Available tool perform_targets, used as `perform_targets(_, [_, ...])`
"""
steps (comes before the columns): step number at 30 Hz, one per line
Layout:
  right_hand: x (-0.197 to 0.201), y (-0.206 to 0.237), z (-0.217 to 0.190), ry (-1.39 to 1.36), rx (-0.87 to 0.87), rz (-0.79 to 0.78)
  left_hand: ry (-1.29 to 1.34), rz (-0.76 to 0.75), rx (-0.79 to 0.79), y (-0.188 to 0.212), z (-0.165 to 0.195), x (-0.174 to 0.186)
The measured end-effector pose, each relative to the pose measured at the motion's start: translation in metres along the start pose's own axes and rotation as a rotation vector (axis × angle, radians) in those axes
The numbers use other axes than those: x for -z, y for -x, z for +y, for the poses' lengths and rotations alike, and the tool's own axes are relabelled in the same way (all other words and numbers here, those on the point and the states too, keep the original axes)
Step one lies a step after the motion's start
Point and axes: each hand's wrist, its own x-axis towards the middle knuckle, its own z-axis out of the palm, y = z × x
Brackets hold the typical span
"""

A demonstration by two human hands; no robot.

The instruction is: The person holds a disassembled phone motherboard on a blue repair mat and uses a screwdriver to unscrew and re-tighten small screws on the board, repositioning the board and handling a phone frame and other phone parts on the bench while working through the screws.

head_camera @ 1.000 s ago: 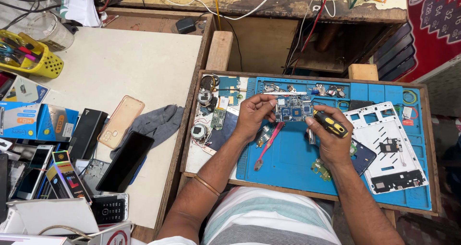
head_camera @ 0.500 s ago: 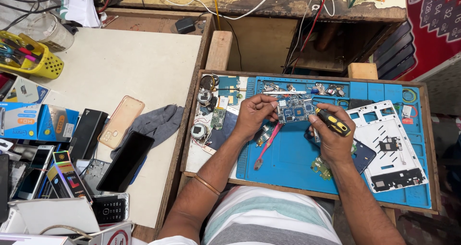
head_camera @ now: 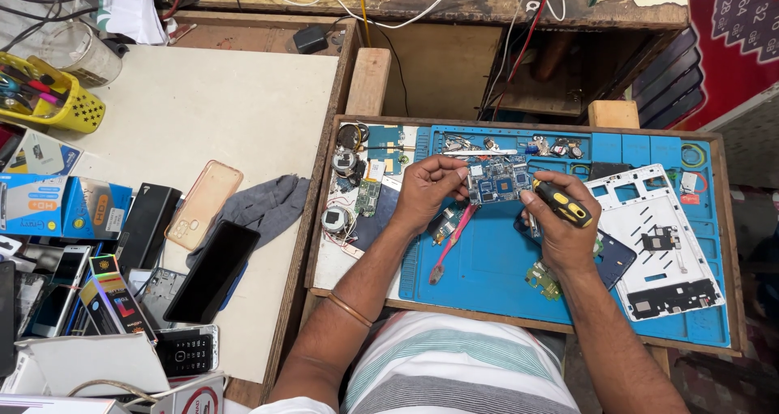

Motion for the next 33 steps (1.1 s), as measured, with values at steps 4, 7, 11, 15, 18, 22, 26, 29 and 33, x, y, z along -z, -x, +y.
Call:
perform_targets(4, [0.0005, 0.0005, 0.0010, -0.013, -0.010, -0.006, -0.003, -0.004, -0.008, 0.0001, -0.0008, 0.0000])
perform_targets(7, [0.0007, 0.0000, 0.0024, -0.028, -0.015, -0.013, 0.001, -0.003, -0.012, -0.0004, -0.0006, 0.0005])
perform_targets(11, [0.0013, -0.0003, 0.0034, -0.015, -0.011, -0.023, 0.011, 0.004, -0.019, -0.0005, 0.0000, 0.0016])
perform_targets(15, [0.0006, 0.0005, 0.0032, -0.013, -0.016, -0.036, 0.014, 0.023, -0.020, -0.0009, 0.0002, 0.0020])
perform_targets(18, [0.0007, -0.0001, 0.0024, 0.001, -0.020, -0.033, 0.007, 0.021, -0.018, -0.0010, 0.0005, 0.0024])
perform_targets(22, [0.0012, 0.0000, 0.0031, 0.016, -0.006, -0.040, 0.023, -0.004, -0.043, -0.0009, 0.0005, 0.0029])
perform_targets(26, [0.0014, 0.0000, 0.0050, 0.003, -0.017, -0.041, 0.022, 0.010, -0.032, -0.0010, 0.0003, 0.0029])
perform_targets(29, [0.0019, 0.0008, 0.0052, -0.002, -0.017, -0.044, 0.022, 0.013, -0.031, -0.0006, 0.0004, 0.0023])
perform_targets(33, [0.0022, 0.0009, 0.0049, -0.002, -0.030, -0.037, 0.012, 0.007, -0.036, -0.0002, 0.0002, 0.0020])
